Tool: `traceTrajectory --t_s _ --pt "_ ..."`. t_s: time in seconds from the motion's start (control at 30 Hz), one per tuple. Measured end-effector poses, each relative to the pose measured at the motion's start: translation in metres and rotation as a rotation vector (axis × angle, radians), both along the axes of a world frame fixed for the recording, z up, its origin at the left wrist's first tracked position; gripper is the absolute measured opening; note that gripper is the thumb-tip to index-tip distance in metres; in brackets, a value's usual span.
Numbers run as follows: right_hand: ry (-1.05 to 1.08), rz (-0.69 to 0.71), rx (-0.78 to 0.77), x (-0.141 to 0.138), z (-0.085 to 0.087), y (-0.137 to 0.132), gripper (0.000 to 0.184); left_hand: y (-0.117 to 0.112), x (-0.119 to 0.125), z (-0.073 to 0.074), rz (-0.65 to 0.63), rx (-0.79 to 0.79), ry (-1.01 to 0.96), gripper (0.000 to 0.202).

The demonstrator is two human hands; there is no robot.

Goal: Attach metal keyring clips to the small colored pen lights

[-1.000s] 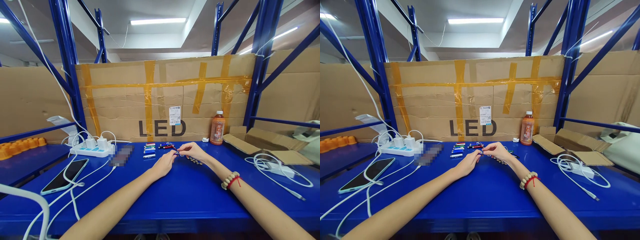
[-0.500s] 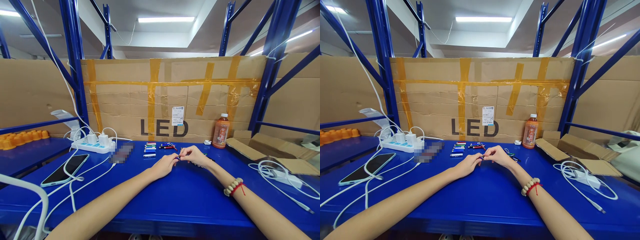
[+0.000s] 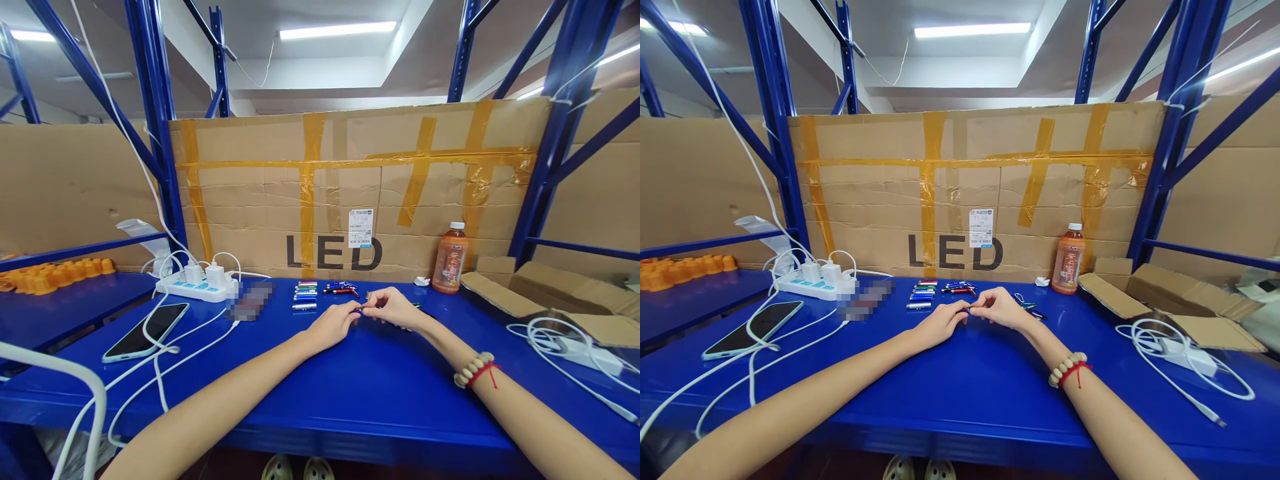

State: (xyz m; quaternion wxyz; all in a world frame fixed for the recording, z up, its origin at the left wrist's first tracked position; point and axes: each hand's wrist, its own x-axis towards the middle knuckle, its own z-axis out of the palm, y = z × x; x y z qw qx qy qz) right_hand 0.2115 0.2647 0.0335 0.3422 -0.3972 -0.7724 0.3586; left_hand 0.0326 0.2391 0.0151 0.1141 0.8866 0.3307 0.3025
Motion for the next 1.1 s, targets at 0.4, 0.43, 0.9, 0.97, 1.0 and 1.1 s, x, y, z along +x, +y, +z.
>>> traceTrajectory --t_s 0.4,0.43,0.9,0.97,1.0,1.1 --pt "0.013 -0.021 0.031 -0.0013 -0.0015 0.0029 0.044 0.002 0.0019 -0.0012 0.038 0.006 -0.089 0.025" --pt "0.009 -0.022 0.032 -0.0011 -0.0018 0.0033 0.045 0.0022 0.0019 -0.0012 0.046 0.006 -0.084 0.026" --pt "0.1 -0.039 -0.042 -0.0031 0.0006 0.0021 0.049 0.0039 0.0036 -0.0008 0.079 0.052 -0.066 0.027" --pt "0.115 -0.031 -0.056 -0.0024 0.0022 0.0011 0.049 0.0038 0.004 -0.0008 0.08 0.056 -0.075 0.026" --pt "0.124 -0.028 -0.066 -0.0022 0.003 0.0007 0.049 0.0039 0.0041 -0.0008 0.083 0.056 -0.082 0.026" --pt "0.142 -0.035 -0.093 -0.002 0.005 0.0001 0.05 0.0035 0.0041 -0.0006 0.103 0.042 -0.107 0.029"
